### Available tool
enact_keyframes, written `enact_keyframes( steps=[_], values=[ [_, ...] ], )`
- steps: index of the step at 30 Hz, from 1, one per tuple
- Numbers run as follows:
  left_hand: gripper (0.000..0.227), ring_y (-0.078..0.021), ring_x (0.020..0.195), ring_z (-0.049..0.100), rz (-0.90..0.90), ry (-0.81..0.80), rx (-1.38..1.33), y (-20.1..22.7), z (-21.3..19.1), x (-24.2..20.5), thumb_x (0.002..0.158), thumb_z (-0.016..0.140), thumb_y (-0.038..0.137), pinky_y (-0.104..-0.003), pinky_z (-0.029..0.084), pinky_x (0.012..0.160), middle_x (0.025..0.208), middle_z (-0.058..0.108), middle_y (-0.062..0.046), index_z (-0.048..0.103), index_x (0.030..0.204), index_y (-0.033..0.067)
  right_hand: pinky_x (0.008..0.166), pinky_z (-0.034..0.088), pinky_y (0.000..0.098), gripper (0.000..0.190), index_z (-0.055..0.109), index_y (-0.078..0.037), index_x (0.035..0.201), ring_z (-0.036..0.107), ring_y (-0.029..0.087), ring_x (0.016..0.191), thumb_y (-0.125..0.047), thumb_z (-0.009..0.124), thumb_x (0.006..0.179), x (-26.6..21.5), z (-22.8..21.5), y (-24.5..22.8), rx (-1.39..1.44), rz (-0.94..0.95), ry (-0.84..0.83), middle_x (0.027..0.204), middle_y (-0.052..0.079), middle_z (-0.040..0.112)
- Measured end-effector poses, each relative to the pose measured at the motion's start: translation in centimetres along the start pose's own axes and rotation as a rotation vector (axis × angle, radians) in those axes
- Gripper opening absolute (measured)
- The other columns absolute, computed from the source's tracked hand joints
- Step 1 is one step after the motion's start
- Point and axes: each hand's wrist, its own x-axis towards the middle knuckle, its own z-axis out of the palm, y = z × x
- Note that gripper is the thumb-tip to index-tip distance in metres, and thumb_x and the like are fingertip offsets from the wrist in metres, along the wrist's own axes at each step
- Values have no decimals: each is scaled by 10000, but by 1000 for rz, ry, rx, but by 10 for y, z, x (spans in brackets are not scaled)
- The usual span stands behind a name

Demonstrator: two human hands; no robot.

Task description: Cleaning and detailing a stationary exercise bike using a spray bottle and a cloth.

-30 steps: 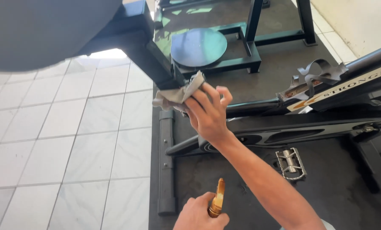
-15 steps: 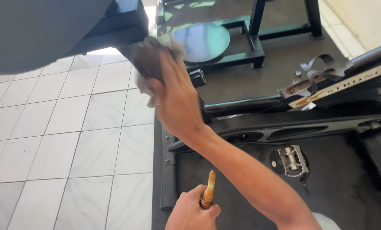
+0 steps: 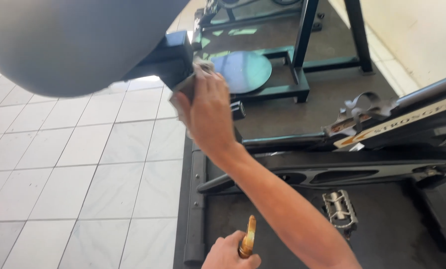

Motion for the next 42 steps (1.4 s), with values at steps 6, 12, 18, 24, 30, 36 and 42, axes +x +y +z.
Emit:
enact_keyframes(
  steps=[6,12,18,24,30,36,42],
  values=[
    [313,-166,730,525,-64,-114,72,-4,19,22,782,716,468,-297,428,714,795,574,-16,590,928,222,1260,323,617,830,360,13,1457,542,370,1385,-221,892,865,-28,-4,12,-2,42,20,1459,178,516],
    [270,-200,778,631,-84,136,90,-1,17,10,681,682,477,-291,490,702,812,624,-5,635,881,304,1243,302,566,651,383,146,1425,466,467,1386,-200,713,982,-11,-17,24,29,-122,-89,1444,314,498],
    [243,-219,682,476,-15,69,-27,14,0,-36,821,604,344,-378,384,679,679,516,-69,512,787,122,1293,228,622,701,350,-1,1519,504,390,1437,91,650,892,-20,-28,51,211,-145,-138,1510,201,519],
    [279,-111,669,522,4,5,-44,-3,-4,-36,843,624,421,-259,470,734,713,558,22,625,1006,194,489,345,270,498,638,-114,773,446,92,507,-411,431,1115,45,-72,58,344,521,-566,615,-17,533],
    [275,-133,661,510,-10,11,-57,-6,-15,-31,816,637,417,-273,456,724,700,565,3,582,927,172,1015,572,399,663,636,38,1226,709,314,1098,-506,359,968,91,-28,25,1415,787,-676,1156,224,724],
    [194,-130,650,499,-12,14,-110,-8,-31,-44,870,609,353,-271,451,718,681,533,0,567,902,167,965,597,370,352,661,32,1123,733,262,1045,-158,391,1000,115,-9,50,945,830,-1185,1130,148,749],
    [208,-127,651,483,16,12,-115,-23,-27,-47,844,608,372,-275,440,730,674,523,18,563,879,171,639,478,238,295,562,-146,852,602,90,669,-351,589,1062,61,-14,109,713,1076,-1255,757,-22,619]
  ],
)
